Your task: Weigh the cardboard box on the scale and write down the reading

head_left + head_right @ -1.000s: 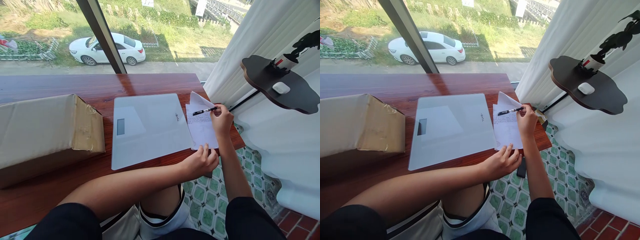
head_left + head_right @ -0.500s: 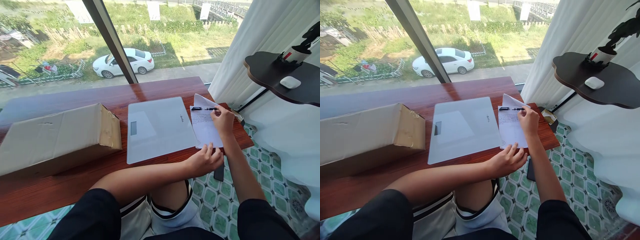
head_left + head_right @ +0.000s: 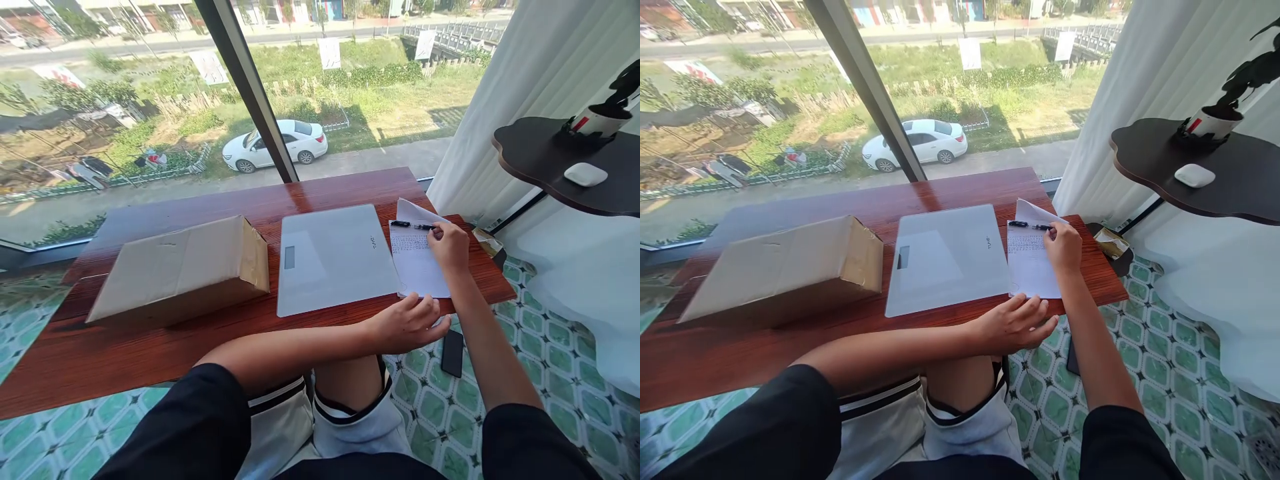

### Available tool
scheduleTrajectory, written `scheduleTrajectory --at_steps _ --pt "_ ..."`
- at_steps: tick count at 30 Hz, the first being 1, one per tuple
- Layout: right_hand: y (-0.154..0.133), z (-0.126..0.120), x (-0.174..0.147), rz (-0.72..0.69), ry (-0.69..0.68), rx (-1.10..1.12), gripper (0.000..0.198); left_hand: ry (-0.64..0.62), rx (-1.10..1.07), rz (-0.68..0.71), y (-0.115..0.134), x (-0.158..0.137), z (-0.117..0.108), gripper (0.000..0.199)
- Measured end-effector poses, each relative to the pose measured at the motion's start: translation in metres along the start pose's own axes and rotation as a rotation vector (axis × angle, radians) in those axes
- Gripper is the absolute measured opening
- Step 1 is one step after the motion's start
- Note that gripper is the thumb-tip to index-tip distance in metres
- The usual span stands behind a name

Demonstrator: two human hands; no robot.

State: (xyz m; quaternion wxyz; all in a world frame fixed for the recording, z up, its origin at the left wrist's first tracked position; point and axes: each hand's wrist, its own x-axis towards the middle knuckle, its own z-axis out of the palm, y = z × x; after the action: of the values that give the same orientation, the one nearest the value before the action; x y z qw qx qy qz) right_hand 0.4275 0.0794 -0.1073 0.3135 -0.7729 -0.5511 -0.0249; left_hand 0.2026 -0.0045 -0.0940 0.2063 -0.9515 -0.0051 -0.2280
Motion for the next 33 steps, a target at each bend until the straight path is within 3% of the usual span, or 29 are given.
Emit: scheduleTrajectory --at_steps 5,7,11,17,22,23,26,31,33 --pt "-0.003 -0.002 0.0 -0.003 0.033 -0.003 0.022 0.065 -0.016 -0.019 -0.016 -0.033 -0.04 0.04" --pt "-0.003 -0.001 0.0 -0.017 0.063 -0.002 0.014 0.057 0.004 -0.051 -0.022 -0.053 -0.057 0.042" --pt "-0.001 0.0 -0.002 -0.07 0.102 -0.023 0.018 0.039 0.118 -0.167 -0.036 -0.104 -0.09 0.037" --pt "0.0 0.0 -0.003 -0.062 0.126 -0.12 0.024 0.104 0.448 -0.505 -0.056 -0.21 -0.133 0.042" --pt "-0.002 -0.002 -0.002 -0.036 0.106 -0.18 0.034 0.19 0.649 -0.86 -0.045 -0.311 -0.148 0.033" --pt "-0.003 -0.002 -0.002 -0.026 0.101 -0.197 0.037 0.225 0.653 -0.956 -0.041 -0.326 -0.148 0.028" --pt "-0.002 -0.004 -0.002 -0.008 0.086 -0.258 0.042 0.533 0.606 -1.276 -0.035 -0.35 -0.148 0.023" --pt "0.002 -0.001 -0.002 -0.023 0.124 -0.315 0.045 1.003 0.203 -1.719 -0.048 -0.339 -0.153 0.025" --pt "0.002 0.0 -0.001 -0.014 0.129 -0.307 0.045 1.124 -0.005 -1.861 -0.055 -0.334 -0.155 0.025"
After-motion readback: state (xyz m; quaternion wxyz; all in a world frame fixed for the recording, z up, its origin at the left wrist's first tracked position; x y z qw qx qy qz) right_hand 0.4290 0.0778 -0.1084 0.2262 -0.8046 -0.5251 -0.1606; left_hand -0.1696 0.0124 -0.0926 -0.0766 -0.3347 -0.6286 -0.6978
